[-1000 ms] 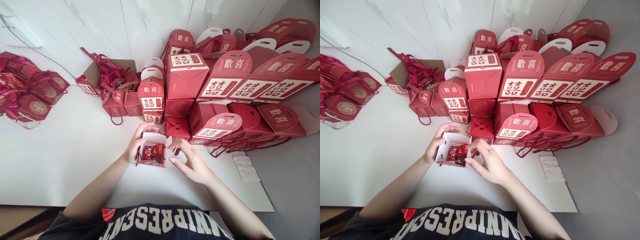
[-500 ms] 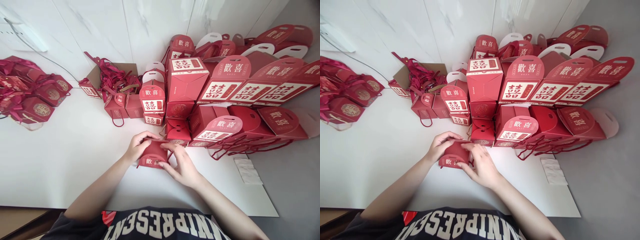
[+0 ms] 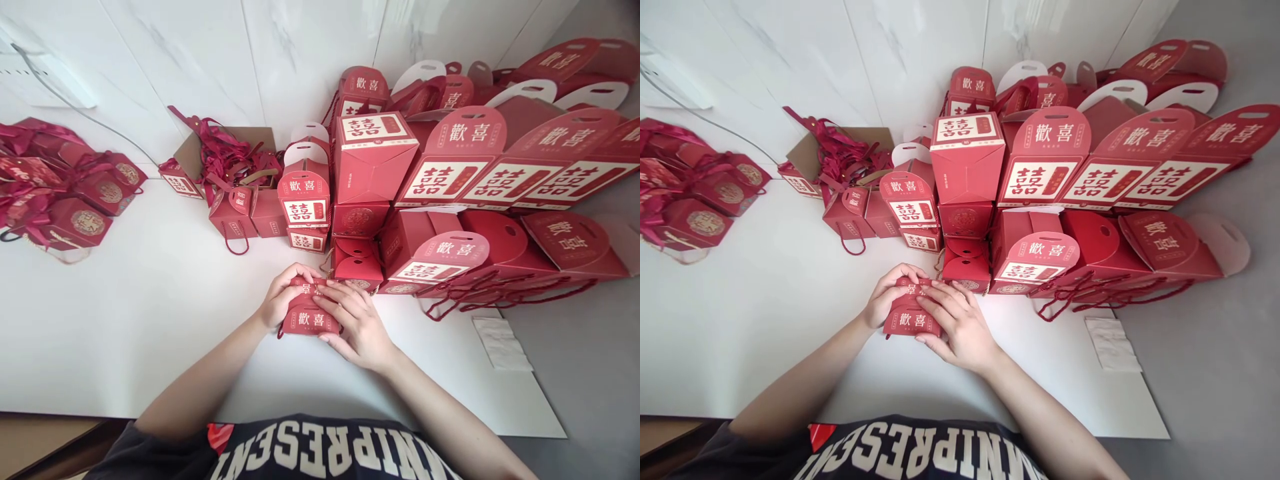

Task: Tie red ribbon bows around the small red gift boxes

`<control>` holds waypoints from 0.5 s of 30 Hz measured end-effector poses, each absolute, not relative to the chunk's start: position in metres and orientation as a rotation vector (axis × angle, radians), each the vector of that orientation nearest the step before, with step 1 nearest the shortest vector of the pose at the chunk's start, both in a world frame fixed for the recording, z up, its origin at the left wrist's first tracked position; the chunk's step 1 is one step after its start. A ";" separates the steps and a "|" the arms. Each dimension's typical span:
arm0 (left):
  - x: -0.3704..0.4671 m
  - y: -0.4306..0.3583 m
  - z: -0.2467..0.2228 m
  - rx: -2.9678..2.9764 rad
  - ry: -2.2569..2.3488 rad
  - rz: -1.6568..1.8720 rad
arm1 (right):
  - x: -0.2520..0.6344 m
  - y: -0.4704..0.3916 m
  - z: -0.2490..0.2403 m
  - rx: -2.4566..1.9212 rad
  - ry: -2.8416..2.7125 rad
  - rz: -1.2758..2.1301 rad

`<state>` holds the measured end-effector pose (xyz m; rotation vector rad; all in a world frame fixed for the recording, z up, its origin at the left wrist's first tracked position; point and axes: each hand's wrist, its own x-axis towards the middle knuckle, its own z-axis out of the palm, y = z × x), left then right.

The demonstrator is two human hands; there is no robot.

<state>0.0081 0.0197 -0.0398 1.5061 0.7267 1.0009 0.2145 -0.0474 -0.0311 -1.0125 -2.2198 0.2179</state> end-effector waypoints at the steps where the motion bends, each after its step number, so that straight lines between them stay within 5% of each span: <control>1: 0.008 0.019 -0.040 1.520 0.743 1.006 | 0.215 -0.047 -0.032 -1.008 -2.251 0.179; 8: -0.005 0.034 -0.028 1.793 1.074 1.241 | 0.201 -0.046 -0.038 -1.023 -2.318 -0.062; 15: -0.084 0.130 0.018 1.734 1.756 1.675 | 0.196 -0.048 -0.040 -0.980 -2.263 -0.084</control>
